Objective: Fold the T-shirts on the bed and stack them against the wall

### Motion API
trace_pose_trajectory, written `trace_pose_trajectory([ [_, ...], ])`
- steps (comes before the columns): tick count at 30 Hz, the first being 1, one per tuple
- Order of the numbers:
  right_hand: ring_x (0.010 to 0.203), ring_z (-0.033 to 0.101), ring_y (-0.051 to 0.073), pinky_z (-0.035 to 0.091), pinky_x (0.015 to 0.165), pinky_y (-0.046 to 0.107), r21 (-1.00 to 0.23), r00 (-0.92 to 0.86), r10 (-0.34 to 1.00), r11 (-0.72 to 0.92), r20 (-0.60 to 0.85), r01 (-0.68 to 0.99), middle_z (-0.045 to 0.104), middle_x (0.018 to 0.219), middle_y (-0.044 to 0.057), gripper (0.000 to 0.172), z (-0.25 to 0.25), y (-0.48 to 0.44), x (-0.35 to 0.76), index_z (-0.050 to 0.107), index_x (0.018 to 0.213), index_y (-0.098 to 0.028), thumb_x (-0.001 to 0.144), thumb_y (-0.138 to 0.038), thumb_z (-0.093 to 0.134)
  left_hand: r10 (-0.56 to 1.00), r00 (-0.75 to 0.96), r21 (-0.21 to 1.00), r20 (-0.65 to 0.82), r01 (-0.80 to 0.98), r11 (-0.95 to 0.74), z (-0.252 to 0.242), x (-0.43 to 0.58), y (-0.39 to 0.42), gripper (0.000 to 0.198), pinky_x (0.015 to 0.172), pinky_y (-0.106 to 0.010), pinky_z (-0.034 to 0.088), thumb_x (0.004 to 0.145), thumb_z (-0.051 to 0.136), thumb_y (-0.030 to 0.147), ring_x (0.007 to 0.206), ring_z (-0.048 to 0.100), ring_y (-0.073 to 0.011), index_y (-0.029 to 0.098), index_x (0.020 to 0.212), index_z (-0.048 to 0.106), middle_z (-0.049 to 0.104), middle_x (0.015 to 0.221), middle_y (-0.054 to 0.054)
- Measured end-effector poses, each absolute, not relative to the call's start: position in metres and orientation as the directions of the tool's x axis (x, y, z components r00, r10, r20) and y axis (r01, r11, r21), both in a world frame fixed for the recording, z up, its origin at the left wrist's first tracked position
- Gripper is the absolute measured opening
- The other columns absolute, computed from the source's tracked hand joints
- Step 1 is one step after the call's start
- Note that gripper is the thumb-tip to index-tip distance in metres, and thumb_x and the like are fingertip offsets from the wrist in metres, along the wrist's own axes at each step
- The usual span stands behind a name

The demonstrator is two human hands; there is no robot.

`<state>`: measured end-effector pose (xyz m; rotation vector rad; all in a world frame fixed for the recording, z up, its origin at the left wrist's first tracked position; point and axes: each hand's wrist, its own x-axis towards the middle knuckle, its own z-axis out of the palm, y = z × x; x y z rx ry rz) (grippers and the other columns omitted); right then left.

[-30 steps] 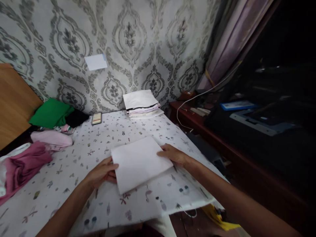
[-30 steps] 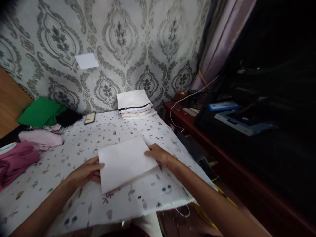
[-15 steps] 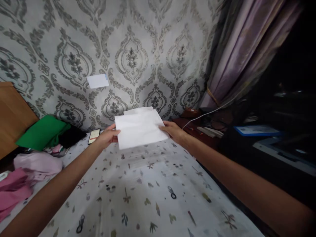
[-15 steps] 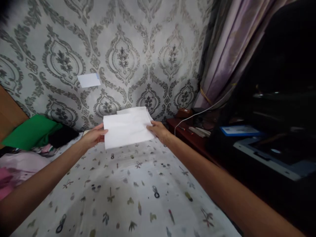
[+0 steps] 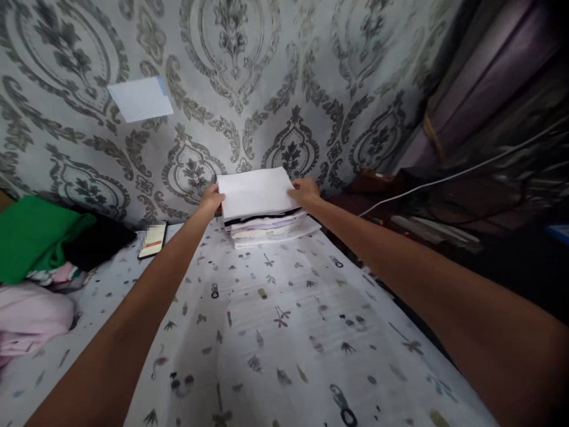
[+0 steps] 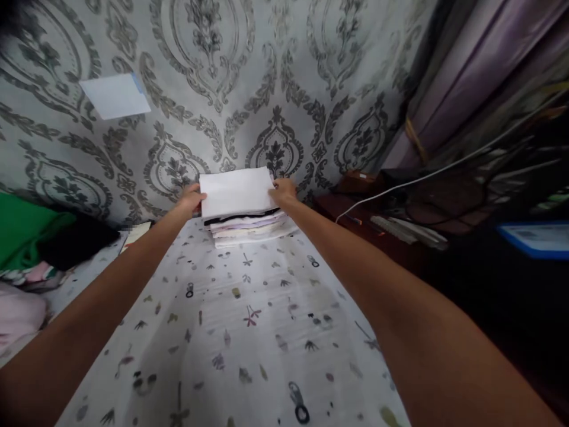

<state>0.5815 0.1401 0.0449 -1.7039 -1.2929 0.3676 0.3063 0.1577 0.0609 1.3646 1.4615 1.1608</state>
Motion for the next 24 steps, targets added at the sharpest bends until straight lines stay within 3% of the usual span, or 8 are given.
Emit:
trace_pose_trajectory([
  [4, 0.107, 0.060, 0.029, 0.046, 0.101, 0.044, -0.715, 0.402, 0.856, -0.055, 0.325, 0.697, 0.070, 0.107, 0.011, 0.034, 0.041, 0.129, 0.574, 0.069, 0.108, -0.017, 0.074, -0.017, 0.064, 0.984, -0.175, 0.937, 0.024, 0.348, 0.039, 0.049, 0.306, 0.161, 0.046, 0.077, -0.042, 0.060, 0.078, 0.063, 0.009, 0.100, 0.070, -0.0302, 0.020, 0.122, 0.058, 0.070, 0.109, -0.012],
  [6, 0.117, 0.056, 0.033, 0.042, 0.105, 0.050, -0.582, 0.329, 0.832, -0.009, 0.446, 0.813, 0.064, 0.123, 0.016, 0.041, 0.046, 0.119, 0.563, 0.063, 0.123, -0.015, 0.083, -0.020, 0.058, 0.968, -0.187, 0.866, 0.166, 0.497, -0.053, 0.054, 0.305, 0.154, 0.051, 0.094, -0.049, 0.054, 0.081, 0.065, 0.014, 0.122, 0.059, -0.0354, 0.019, 0.130, 0.054, 0.063, 0.128, -0.017],
  [9, 0.137, 0.040, 0.036, 0.030, 0.113, 0.056, -0.324, 0.073, 0.779, 0.173, 0.623, 0.930, 0.049, 0.147, 0.018, 0.044, 0.051, 0.113, 0.541, 0.054, 0.137, -0.016, 0.096, -0.031, 0.049, 0.869, 0.009, 0.548, 0.494, 0.773, -0.319, 0.059, 0.314, 0.142, 0.058, 0.117, -0.055, 0.031, 0.090, 0.061, 0.030, 0.148, 0.028, -0.0386, 0.018, 0.145, 0.043, 0.039, 0.155, -0.020],
  [10, 0.142, 0.034, 0.036, 0.025, 0.116, 0.058, -0.277, 0.003, 0.779, 0.218, 0.626, 0.936, 0.045, 0.152, 0.016, 0.046, 0.050, 0.114, 0.534, 0.052, 0.140, -0.018, 0.098, -0.036, 0.048, 0.842, 0.104, 0.442, 0.530, 0.813, -0.379, 0.057, 0.319, 0.141, 0.062, 0.119, -0.056, 0.025, 0.094, 0.057, 0.037, 0.152, 0.019, -0.0387, 0.018, 0.149, 0.037, 0.031, 0.160, -0.019],
  [12, 0.147, 0.026, 0.038, 0.017, 0.117, 0.061, -0.268, -0.059, 0.837, 0.241, 0.544, 0.933, 0.039, 0.157, 0.013, 0.052, 0.044, 0.120, 0.526, 0.048, 0.145, -0.022, 0.099, -0.046, 0.049, 0.869, 0.224, 0.367, 0.441, 0.839, -0.402, 0.050, 0.330, 0.143, 0.071, 0.121, -0.058, 0.018, 0.096, 0.050, 0.052, 0.154, 0.009, -0.0384, 0.020, 0.156, 0.028, 0.020, 0.166, -0.016],
  [16, 0.148, 0.024, 0.041, 0.015, 0.115, 0.066, -0.337, -0.041, 0.937, 0.165, 0.348, 0.927, 0.036, 0.160, 0.014, 0.059, 0.026, 0.132, 0.524, 0.045, 0.149, -0.023, 0.099, -0.054, 0.050, 0.959, 0.242, 0.360, 0.145, 0.890, -0.279, 0.033, 0.345, 0.157, 0.084, 0.120, -0.061, 0.016, 0.093, 0.039, 0.070, 0.155, 0.003, -0.0385, 0.022, 0.160, 0.022, 0.010, 0.169, -0.015],
  [20, 0.149, 0.022, 0.041, 0.014, 0.115, 0.066, -0.321, -0.029, 0.944, 0.141, 0.329, 0.936, 0.030, 0.163, 0.017, 0.061, 0.023, 0.132, 0.525, 0.042, 0.152, -0.023, 0.100, -0.055, 0.048, 0.962, 0.243, 0.443, 0.122, 0.854, -0.272, 0.033, 0.345, 0.158, 0.086, 0.121, -0.061, 0.010, 0.094, 0.042, 0.068, 0.155, -0.004, -0.0366, 0.018, 0.161, 0.021, 0.004, 0.169, -0.016],
  [24, 0.150, 0.021, 0.040, 0.016, 0.113, 0.064, -0.311, -0.016, 0.958, 0.108, 0.286, 0.944, 0.027, 0.164, 0.021, 0.062, 0.029, 0.131, 0.522, 0.040, 0.154, -0.022, 0.100, -0.051, 0.049, 0.946, 0.289, 0.580, 0.149, 0.749, -0.320, 0.033, 0.330, 0.133, 0.072, 0.122, -0.054, 0.008, 0.099, 0.045, 0.057, 0.156, -0.005, -0.0310, 0.019, 0.158, 0.030, 0.007, 0.169, -0.014],
])
